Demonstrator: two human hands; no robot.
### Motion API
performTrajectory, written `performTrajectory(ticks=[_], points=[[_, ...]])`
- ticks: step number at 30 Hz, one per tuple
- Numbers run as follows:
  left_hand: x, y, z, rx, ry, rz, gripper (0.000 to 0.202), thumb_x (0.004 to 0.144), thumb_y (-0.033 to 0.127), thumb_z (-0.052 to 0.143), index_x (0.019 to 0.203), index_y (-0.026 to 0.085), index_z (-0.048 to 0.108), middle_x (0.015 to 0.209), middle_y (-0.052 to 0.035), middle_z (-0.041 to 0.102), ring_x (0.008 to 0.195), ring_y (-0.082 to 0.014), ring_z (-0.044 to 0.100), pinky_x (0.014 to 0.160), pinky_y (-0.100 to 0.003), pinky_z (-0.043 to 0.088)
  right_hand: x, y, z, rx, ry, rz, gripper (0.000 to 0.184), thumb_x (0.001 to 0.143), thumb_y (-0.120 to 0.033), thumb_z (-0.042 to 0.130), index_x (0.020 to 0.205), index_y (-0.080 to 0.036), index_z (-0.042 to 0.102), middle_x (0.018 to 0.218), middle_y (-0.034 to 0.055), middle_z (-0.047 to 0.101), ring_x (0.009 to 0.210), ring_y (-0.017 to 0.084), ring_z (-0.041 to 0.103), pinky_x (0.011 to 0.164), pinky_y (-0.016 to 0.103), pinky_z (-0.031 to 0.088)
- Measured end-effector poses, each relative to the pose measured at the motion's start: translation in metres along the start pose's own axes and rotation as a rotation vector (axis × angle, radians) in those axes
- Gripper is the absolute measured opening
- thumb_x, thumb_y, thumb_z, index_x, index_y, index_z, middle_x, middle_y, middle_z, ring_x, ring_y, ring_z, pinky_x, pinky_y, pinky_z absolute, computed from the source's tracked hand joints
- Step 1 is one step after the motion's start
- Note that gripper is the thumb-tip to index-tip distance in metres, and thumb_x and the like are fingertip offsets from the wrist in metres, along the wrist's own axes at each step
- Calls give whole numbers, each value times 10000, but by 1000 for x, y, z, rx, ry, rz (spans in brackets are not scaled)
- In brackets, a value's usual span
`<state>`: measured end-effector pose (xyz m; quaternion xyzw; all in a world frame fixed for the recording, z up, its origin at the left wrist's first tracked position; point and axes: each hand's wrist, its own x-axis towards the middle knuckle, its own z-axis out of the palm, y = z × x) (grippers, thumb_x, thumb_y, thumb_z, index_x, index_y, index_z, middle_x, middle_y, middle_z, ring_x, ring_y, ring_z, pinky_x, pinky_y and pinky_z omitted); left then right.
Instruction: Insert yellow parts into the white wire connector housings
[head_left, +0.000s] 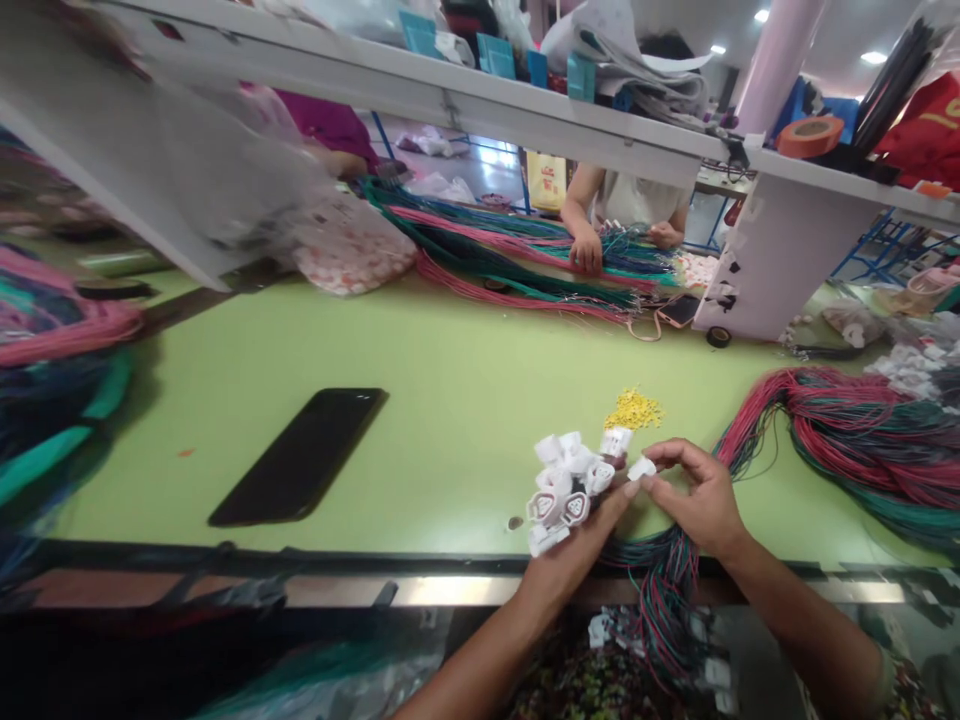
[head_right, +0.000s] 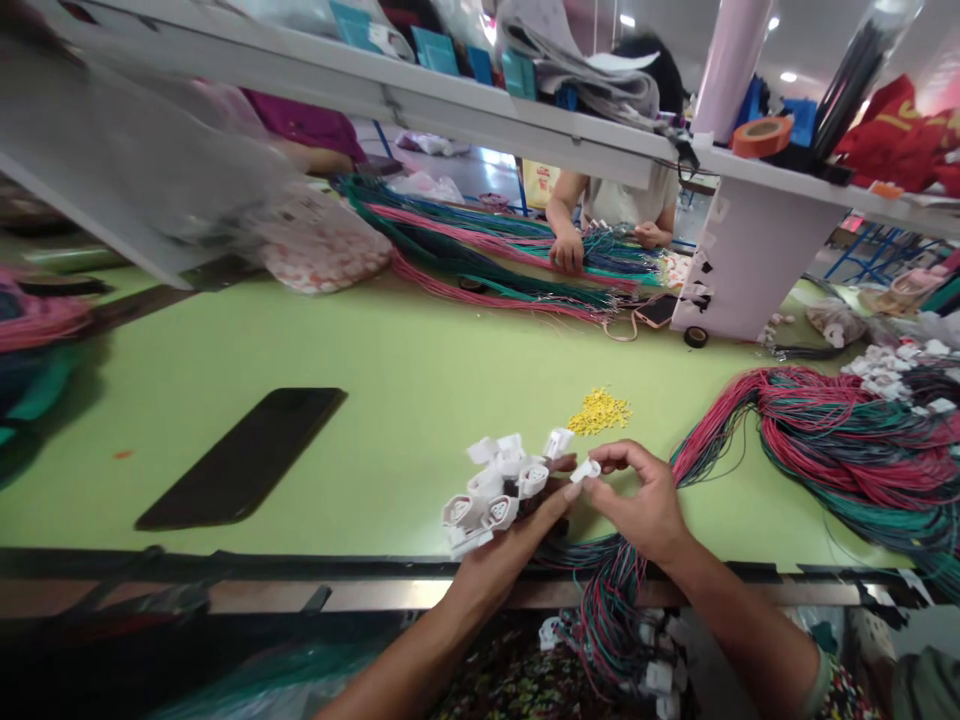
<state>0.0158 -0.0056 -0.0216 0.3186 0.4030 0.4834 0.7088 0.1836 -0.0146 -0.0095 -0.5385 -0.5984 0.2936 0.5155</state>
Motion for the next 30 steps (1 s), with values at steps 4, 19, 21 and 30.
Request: performTrajectory(ticks=[4,19,21,30], points=[[0,2,1,128,-2,14,316,573,308,927,850,220,803,873,-92,760,820,-250,671,688,-333,541,-9,0,0,-207,-3,-180,140,775,-157,679,890,-233,707,799,20,689,768,190,624,725,344,508],[11,-5,0,-129,57,-111,343,514,298,956,775,156,786,656,-18,642,473,-36,327,435,-194,211,50,47,-44,-584,-292,29,179,862,-100,557,957,-192,679,953,61,682,805,184,633,776,321,498],[10,-4,0,-128,53,-121,358,506,297,960,777,142,784,651,-19,637,468,-30,317,432,-193,203,58,54,-41,-623,-276,34,170,843,-92,577,941,-190,675,929,54,665,790,186,613,762,319,469],[11,-6,0,-165,76,-126,352,506,253,965,783,133,783,630,-1,623,459,-22,335,424,-189,218,68,58,-28,-615,-266,-28,127,846,-111,591,830,-208,670,849,17,640,748,168,577,710,282,421]])
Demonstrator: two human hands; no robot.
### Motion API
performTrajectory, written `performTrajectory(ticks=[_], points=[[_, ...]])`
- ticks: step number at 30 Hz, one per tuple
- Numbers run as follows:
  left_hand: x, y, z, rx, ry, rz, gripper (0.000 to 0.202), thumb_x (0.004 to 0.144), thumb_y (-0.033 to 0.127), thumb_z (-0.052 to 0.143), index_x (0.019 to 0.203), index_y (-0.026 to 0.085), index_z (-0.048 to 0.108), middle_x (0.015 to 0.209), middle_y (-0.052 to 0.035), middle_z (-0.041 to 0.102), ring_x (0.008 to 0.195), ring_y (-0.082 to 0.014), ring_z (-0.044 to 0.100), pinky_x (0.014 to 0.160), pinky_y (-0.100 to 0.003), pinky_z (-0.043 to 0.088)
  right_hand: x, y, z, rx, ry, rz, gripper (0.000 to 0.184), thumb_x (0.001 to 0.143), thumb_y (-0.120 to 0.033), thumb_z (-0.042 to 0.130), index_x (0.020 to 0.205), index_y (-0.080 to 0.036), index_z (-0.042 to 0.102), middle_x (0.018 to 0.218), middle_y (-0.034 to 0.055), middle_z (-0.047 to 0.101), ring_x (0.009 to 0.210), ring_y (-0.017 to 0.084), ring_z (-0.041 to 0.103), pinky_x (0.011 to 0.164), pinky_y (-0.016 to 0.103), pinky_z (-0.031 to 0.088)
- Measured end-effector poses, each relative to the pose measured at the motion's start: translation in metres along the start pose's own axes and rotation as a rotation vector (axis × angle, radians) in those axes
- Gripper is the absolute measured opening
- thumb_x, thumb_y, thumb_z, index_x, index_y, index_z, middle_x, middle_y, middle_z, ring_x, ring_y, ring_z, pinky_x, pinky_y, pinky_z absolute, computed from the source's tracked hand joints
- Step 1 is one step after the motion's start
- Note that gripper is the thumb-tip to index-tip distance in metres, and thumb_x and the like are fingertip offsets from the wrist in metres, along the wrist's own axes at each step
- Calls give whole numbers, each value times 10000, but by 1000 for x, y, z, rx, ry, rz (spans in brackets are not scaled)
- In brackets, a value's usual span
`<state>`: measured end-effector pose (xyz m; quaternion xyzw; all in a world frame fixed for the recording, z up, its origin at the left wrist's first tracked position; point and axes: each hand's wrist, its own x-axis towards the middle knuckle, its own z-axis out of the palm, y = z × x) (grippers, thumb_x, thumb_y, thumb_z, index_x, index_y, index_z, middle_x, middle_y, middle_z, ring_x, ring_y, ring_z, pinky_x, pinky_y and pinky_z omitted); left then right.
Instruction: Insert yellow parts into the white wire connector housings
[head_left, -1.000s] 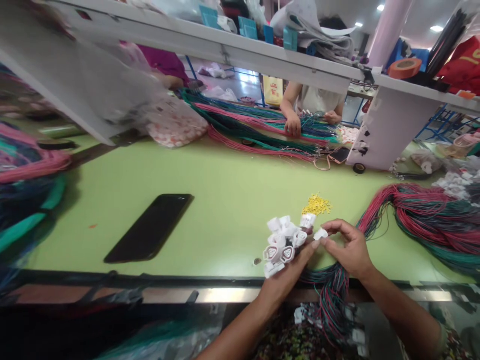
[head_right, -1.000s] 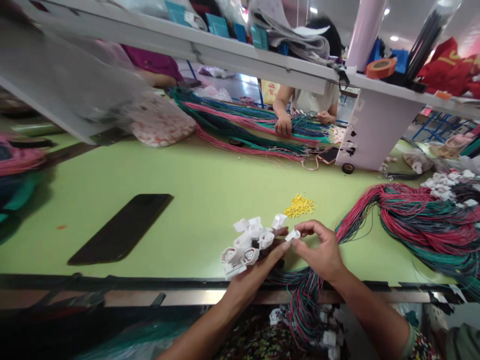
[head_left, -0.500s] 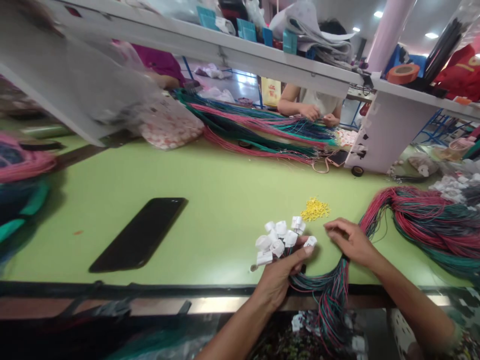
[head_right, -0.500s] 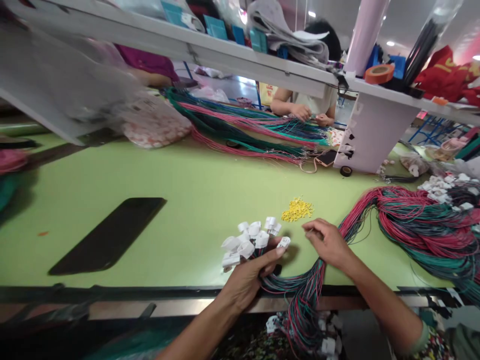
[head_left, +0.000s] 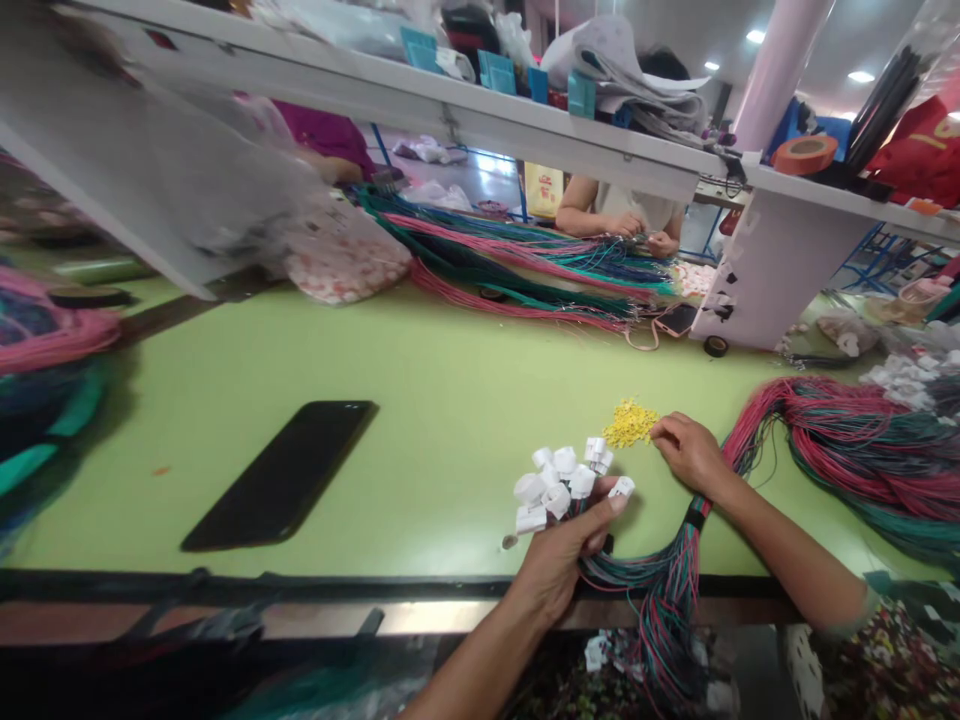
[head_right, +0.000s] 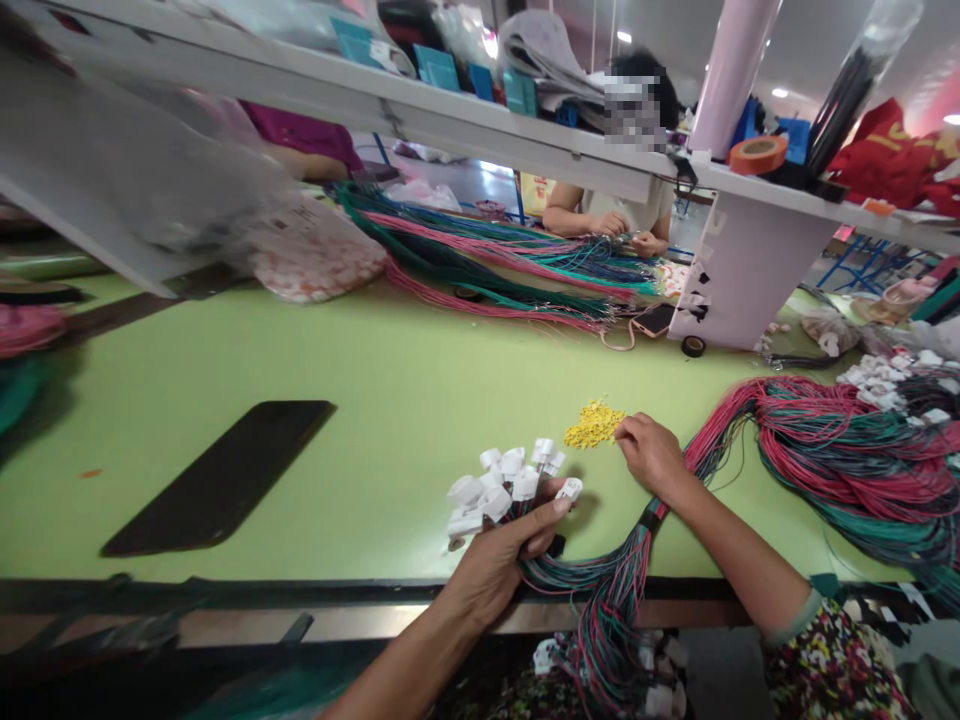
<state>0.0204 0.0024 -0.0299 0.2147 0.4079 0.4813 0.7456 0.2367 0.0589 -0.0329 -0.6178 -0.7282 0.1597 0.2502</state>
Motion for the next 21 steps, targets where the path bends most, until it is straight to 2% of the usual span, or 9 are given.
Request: performTrajectory(ticks=[3,7,10,14,18,21], points=[[0,-1,-1,6,-15,7,314,537,242,950,781,133,784,620,-1,623,450,-24,333,420,-201,209,-7,6,-2,55,-1,-26,149,849,-107,561,859,-203,675,857,16,653,741,159,588,708,275,444],[-2,0,-1,16,-28,20,280,564,230,933,783,139,783,630,-11,635,440,-28,334,419,-217,194,-14,13,-3,104,51,19,150,891,-194,529,954,-187,665,795,10,645,675,160,564,650,278,447],[-2,1,-1,20,-30,12,308,545,242,940,783,131,779,635,-18,640,443,-31,333,425,-219,192,-15,12,-4,131,37,34,97,859,-210,586,893,-186,674,750,-6,625,643,149,546,633,272,437],[-2,1,-1,28,-38,10,363,517,270,953,795,119,776,615,-9,622,445,-27,312,434,-216,178,-13,8,-5,181,-3,9,63,809,-184,656,847,-184,706,818,6,631,649,134,544,647,272,435],[-1,1,-1,20,-43,13,327,542,268,949,782,131,774,592,-1,601,443,-31,304,438,-219,165,-12,0,-8,253,-5,-4,67,814,-167,645,776,-180,699,775,10,629,675,143,555,681,289,459],[-2,2,-1,-5,-47,14,296,569,257,936,790,144,776,652,-35,659,440,-38,308,428,-226,171,-18,-14,-11,380,-49,-1,99,865,-262,645,875,-175,692,779,20,676,684,149,619,664,293,509]])
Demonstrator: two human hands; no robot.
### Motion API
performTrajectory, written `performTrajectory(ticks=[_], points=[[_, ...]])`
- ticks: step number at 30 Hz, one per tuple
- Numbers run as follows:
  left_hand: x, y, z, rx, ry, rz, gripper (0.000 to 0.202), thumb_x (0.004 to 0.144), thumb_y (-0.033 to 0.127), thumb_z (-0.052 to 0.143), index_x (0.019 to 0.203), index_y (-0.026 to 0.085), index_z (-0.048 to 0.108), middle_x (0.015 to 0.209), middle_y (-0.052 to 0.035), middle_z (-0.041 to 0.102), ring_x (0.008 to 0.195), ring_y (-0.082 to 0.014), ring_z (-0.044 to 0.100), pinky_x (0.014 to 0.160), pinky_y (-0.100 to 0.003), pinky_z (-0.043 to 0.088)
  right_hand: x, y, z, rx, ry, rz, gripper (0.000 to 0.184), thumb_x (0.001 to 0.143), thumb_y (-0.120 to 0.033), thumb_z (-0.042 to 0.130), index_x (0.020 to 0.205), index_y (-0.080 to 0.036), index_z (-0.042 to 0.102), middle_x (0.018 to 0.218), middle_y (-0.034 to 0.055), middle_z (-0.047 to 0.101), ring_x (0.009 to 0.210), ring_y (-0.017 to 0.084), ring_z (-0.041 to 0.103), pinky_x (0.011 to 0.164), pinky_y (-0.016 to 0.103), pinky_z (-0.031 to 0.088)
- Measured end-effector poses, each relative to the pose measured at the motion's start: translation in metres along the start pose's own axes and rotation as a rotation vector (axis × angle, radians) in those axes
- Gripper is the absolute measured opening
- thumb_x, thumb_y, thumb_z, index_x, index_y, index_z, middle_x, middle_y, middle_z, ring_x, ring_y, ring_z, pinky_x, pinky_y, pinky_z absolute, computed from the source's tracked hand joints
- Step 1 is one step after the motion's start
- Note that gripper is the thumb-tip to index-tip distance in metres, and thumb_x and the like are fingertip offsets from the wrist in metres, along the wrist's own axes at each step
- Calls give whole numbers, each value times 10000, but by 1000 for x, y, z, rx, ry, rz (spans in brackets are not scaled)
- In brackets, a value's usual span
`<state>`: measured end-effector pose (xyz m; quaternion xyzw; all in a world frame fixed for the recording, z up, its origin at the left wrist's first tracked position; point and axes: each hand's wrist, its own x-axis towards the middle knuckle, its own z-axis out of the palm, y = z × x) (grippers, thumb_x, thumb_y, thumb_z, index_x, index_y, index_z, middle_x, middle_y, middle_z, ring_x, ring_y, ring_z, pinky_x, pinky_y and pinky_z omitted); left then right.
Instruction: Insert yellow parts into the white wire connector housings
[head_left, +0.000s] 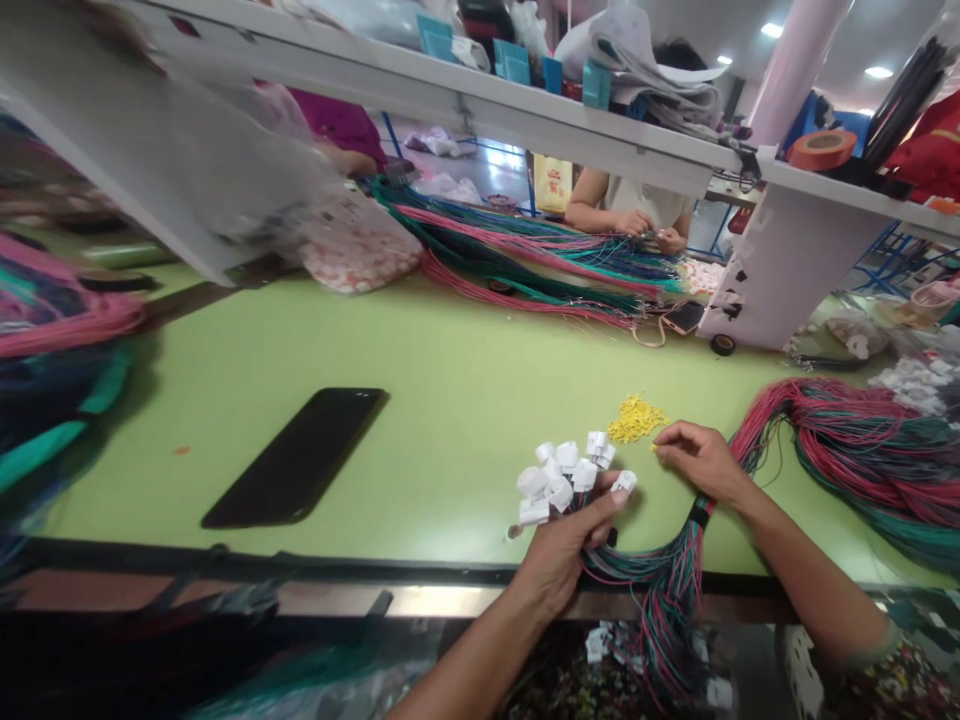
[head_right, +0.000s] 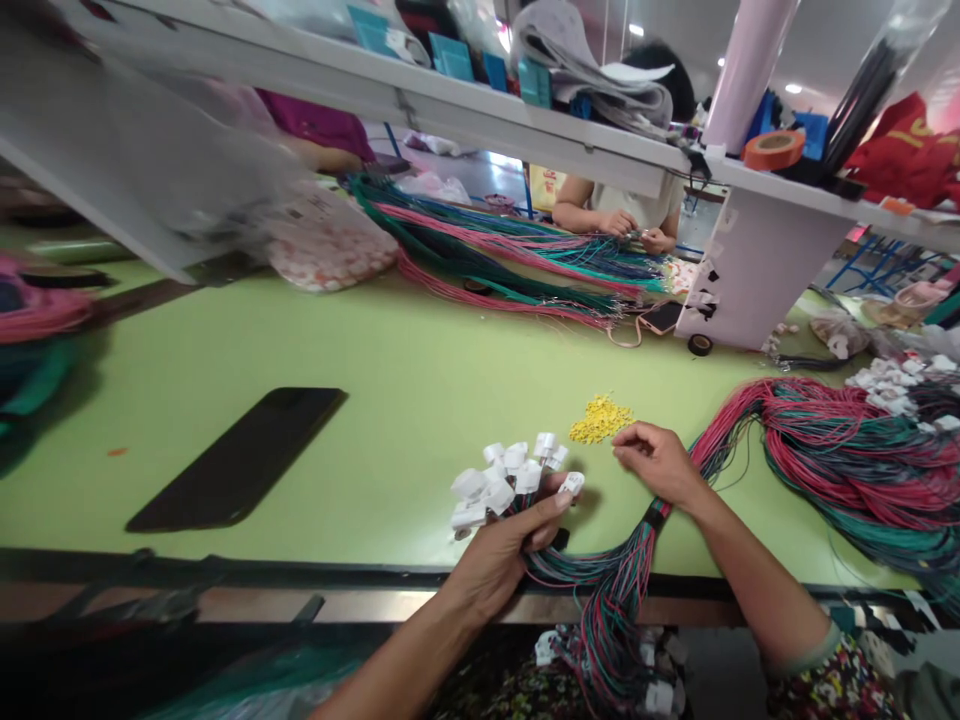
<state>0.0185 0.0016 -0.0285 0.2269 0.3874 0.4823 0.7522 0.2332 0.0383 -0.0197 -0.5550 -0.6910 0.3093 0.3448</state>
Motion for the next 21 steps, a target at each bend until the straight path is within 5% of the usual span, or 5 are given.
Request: performTrajectory(ticks=[6,11,21], points=[[-1,3,-1,-87,-51,-41,283,614,310,914,812,172,766,760,-30,712,435,-6,312,427,-195,225,-14,-30,11,432,-117,-74,174,847,-377,746,883,-209,727,821,24,709,754,155,665,728,322,552],[0,2,-2,-118,-63,-80,295,605,304,922,801,174,744,518,73,517,405,-5,292,426,-183,212,-14,-33,18,244,-29,-244,105,890,-332,710,883,-236,751,833,31,688,803,172,638,736,342,544],[1,0,-1,-82,0,-54,353,567,294,942,849,160,776,562,59,561,417,-5,311,428,-180,218,-20,-44,12,-130,0,-492,151,938,-202,608,988,-261,738,891,59,721,826,196,669,743,357,564]])
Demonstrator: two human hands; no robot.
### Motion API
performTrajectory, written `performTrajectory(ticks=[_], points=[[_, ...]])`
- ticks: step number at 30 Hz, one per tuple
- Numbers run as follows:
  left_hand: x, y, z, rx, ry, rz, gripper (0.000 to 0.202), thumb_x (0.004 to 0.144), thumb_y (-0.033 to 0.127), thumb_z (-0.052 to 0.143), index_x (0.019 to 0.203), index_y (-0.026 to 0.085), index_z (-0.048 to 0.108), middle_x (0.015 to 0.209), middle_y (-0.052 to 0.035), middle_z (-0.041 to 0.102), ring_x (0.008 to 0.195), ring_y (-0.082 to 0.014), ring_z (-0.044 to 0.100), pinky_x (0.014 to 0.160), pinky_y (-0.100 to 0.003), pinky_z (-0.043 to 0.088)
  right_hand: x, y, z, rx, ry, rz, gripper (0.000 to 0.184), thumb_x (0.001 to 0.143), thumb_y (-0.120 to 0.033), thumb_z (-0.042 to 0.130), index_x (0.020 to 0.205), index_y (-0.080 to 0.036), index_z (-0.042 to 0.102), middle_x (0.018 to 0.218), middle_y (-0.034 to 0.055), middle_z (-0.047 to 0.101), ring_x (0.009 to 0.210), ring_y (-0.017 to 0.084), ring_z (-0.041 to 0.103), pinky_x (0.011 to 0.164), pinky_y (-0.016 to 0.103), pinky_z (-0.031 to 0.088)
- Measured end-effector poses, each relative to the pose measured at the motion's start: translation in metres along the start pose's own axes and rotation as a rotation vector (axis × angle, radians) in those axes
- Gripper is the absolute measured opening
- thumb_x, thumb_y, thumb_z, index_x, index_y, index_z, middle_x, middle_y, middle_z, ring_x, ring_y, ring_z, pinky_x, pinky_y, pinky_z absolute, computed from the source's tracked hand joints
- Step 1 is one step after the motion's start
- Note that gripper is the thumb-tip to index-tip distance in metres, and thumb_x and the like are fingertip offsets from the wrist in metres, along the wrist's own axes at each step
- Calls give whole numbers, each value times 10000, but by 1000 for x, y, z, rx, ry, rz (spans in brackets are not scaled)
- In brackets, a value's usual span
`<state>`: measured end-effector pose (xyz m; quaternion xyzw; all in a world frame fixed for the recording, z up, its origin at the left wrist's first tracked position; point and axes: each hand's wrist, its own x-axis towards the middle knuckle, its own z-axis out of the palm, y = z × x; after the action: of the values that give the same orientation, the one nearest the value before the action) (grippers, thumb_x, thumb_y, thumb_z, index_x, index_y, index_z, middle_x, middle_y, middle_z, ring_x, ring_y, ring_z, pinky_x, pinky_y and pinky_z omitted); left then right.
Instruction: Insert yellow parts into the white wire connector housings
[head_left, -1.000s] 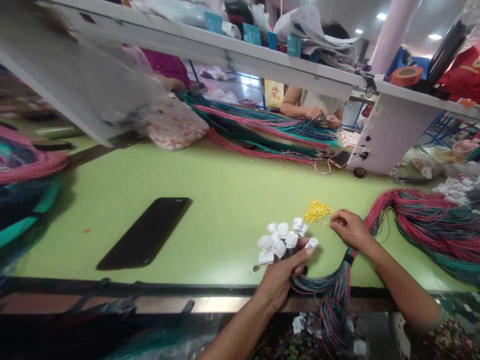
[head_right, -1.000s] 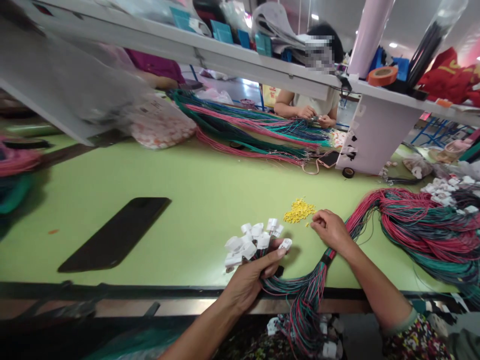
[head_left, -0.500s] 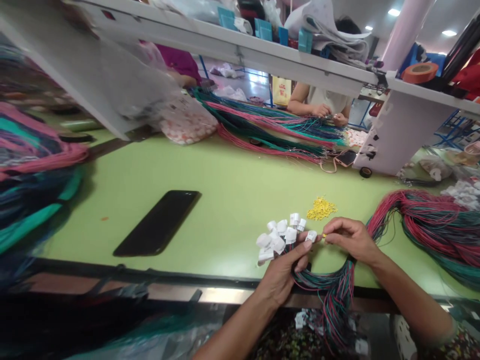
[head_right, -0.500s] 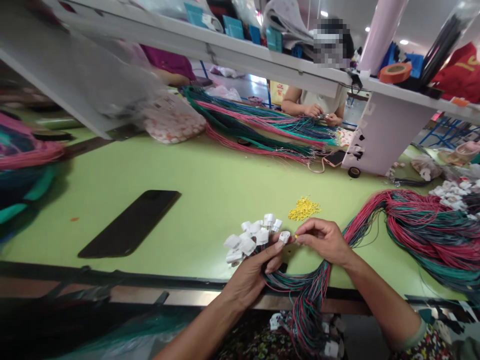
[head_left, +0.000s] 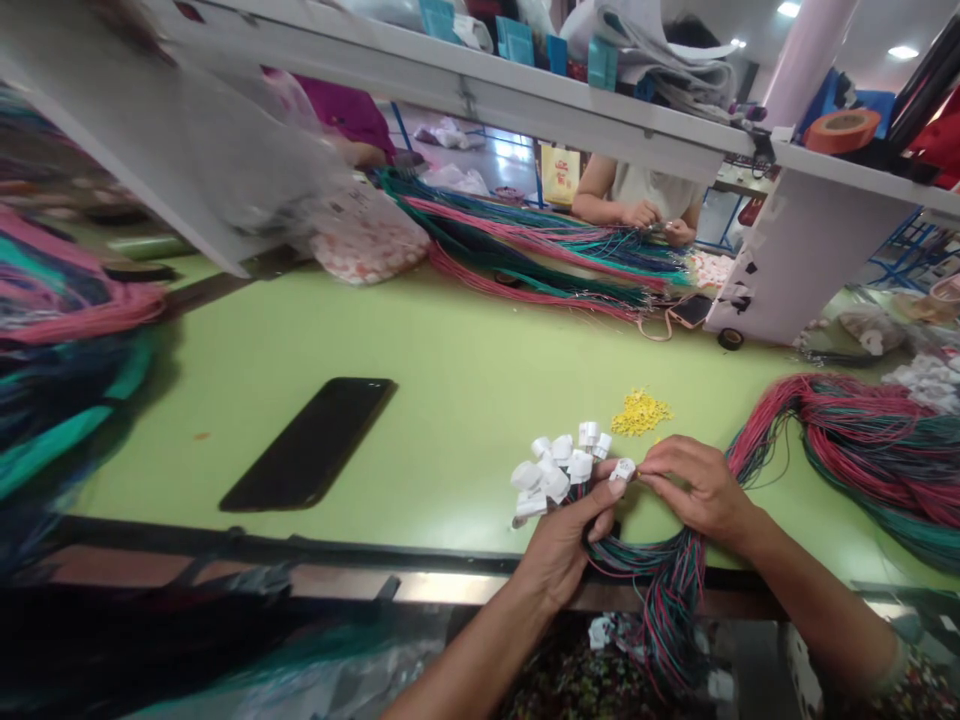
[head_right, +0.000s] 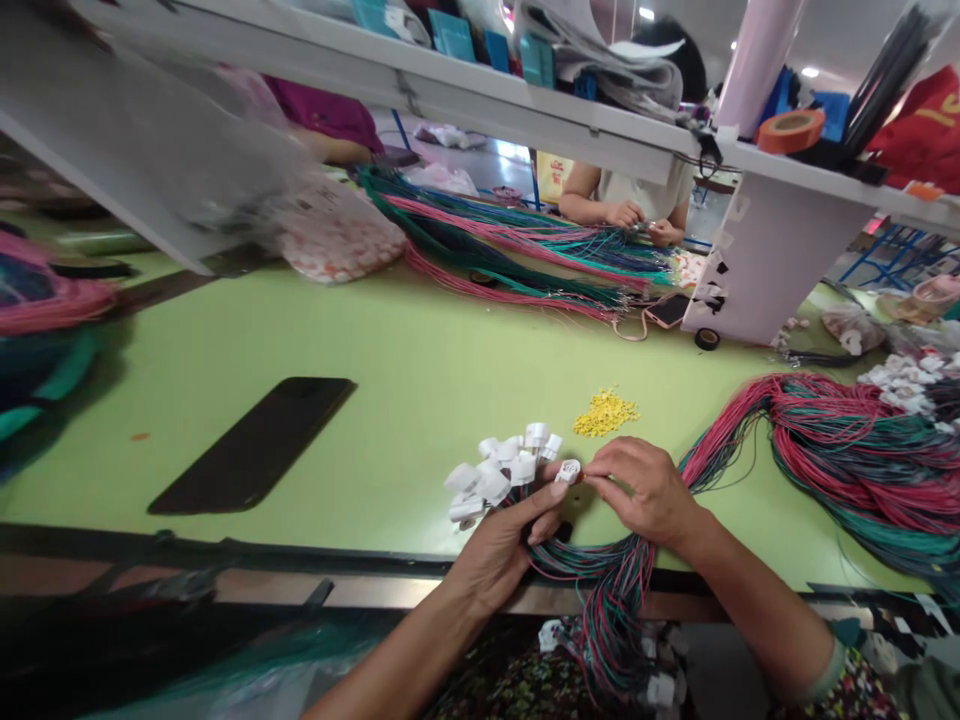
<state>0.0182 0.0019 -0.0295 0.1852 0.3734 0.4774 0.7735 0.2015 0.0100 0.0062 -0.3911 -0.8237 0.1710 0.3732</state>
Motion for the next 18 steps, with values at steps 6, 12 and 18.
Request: performTrajectory(ticks=[6,12,18], points=[[0,-2,0,32,-8,36,361,569,293,935,873,163,789,597,39,586,432,-16,334,424,-182,235,2,-4,0,19,29,90,130,943,-224,591,930,-244,718,863,56,697,810,200,639,754,375,543],[-8,0,6,89,5,130,314,558,265,925,826,167,794,699,-29,682,596,-116,549,555,-231,438,-4,-18,2,479,132,334,55,901,-271,670,886,-233,707,841,19,669,800,165,641,740,319,549],[-14,-1,10,179,-27,246,208,607,239,870,802,223,799,868,-52,758,862,-215,658,845,-331,516,-10,-26,10,501,261,337,42,872,-234,702,859,-256,736,837,17,664,812,166,631,743,319,536]])
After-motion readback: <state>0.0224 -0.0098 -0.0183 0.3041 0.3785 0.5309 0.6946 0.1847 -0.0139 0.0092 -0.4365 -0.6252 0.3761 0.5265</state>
